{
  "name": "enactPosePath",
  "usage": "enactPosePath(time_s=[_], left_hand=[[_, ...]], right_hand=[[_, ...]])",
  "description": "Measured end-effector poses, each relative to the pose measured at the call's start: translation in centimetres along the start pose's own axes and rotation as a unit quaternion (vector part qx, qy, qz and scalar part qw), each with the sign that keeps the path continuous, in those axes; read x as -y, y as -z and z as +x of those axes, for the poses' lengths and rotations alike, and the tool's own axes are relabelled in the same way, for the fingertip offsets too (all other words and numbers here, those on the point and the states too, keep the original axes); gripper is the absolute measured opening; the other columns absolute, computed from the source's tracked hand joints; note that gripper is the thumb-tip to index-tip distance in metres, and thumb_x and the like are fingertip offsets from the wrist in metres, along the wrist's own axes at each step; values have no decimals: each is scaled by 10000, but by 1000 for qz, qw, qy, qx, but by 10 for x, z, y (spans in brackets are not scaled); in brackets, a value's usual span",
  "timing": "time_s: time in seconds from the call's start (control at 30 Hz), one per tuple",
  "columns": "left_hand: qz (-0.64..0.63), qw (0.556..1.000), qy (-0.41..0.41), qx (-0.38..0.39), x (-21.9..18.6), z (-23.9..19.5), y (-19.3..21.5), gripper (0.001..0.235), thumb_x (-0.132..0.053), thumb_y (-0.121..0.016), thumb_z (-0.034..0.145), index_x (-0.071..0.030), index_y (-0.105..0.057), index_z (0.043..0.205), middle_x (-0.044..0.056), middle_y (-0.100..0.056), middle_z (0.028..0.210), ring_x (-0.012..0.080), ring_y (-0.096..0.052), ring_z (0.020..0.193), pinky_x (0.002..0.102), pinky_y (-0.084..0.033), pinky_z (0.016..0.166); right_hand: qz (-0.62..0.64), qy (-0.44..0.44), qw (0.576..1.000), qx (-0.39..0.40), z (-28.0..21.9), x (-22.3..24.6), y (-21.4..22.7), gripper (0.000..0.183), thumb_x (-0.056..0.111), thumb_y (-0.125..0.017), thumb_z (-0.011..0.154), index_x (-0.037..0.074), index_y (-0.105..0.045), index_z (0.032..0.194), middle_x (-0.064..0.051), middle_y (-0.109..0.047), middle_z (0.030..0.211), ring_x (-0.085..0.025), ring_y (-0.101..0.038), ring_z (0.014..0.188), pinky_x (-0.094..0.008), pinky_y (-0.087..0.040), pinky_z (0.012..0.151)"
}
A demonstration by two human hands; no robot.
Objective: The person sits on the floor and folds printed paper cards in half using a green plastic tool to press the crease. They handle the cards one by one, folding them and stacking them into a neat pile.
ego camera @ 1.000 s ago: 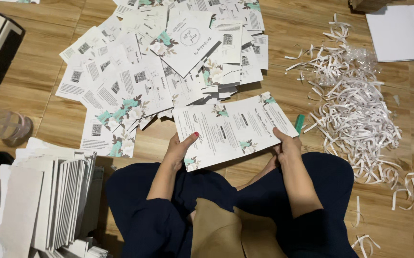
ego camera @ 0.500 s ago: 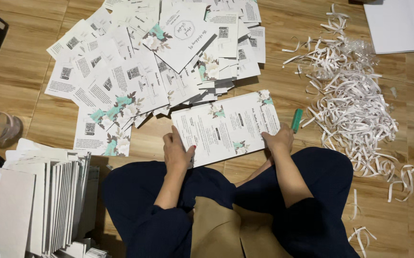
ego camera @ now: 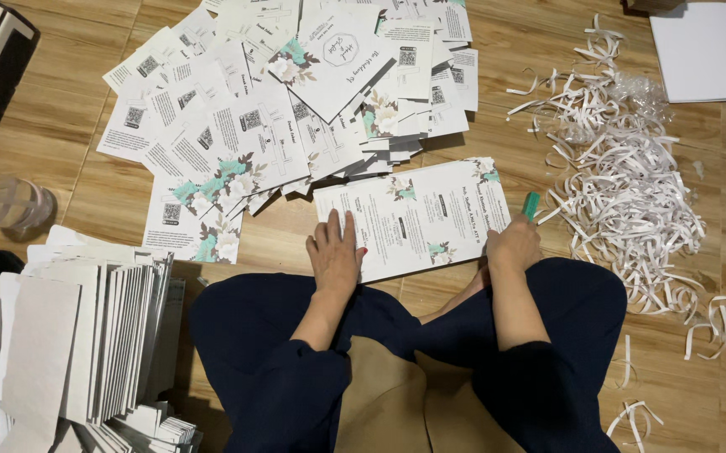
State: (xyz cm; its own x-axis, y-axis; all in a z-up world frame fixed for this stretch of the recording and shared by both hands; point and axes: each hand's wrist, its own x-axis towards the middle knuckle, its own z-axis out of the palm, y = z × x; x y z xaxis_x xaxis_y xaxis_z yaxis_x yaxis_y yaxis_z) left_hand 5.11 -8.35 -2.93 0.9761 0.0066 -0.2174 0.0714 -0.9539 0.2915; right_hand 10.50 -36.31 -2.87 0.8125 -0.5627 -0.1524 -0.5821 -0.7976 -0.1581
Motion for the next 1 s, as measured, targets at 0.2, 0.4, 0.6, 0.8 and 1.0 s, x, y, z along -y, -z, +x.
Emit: enactPosePath(time_s=[0.2,0.4,0.6,0.8,1.0], left_hand=[[15,999,-37,13,-11,1,10,526,-250,-517,866,-183,-353,1361,132,-274,1359,280,-315,1134,433,-285,911],[-123,991,-46,3,-18,8,28,450,-483,-413,884,-195,-561,1196,86,-390,1318,275,-389,1082,415,-279,885],[-301,953,16,2,-8,27,-8,424,-627,-394,853,-291,-652,827,-101,-555,1098,154,-473,1051,385,-188,958],[-433,896,100,8,14,23,1,610,-490,-104,962,-122,-553,776,57,-607,881,247,-501,1024,385,-121,992],[-272,956,107,-18,15,24,-4,393,-486,-621,761,-97,-569,779,61,-601,742,223,-547,877,357,-247,889]], right_hand=[[16,11,997,-71,11,-9,-11,190,189,-699,740,103,-592,872,-84,-571,875,-321,-542,928,-487,-413,775],[230,161,960,-16,-68,37,78,87,161,-619,725,158,-562,790,-116,-609,1088,-388,-573,861,-464,-424,729],[253,350,894,123,-145,84,49,170,128,-658,671,65,-525,756,-256,-559,1134,-449,-540,1003,-507,-442,765],[186,336,891,242,-120,103,73,178,239,-598,781,112,-644,897,-155,-668,948,-352,-632,885,-419,-481,723],[351,261,881,179,-70,92,18,112,231,-679,764,183,-676,865,-36,-658,739,-136,-606,720,-250,-474,623]])
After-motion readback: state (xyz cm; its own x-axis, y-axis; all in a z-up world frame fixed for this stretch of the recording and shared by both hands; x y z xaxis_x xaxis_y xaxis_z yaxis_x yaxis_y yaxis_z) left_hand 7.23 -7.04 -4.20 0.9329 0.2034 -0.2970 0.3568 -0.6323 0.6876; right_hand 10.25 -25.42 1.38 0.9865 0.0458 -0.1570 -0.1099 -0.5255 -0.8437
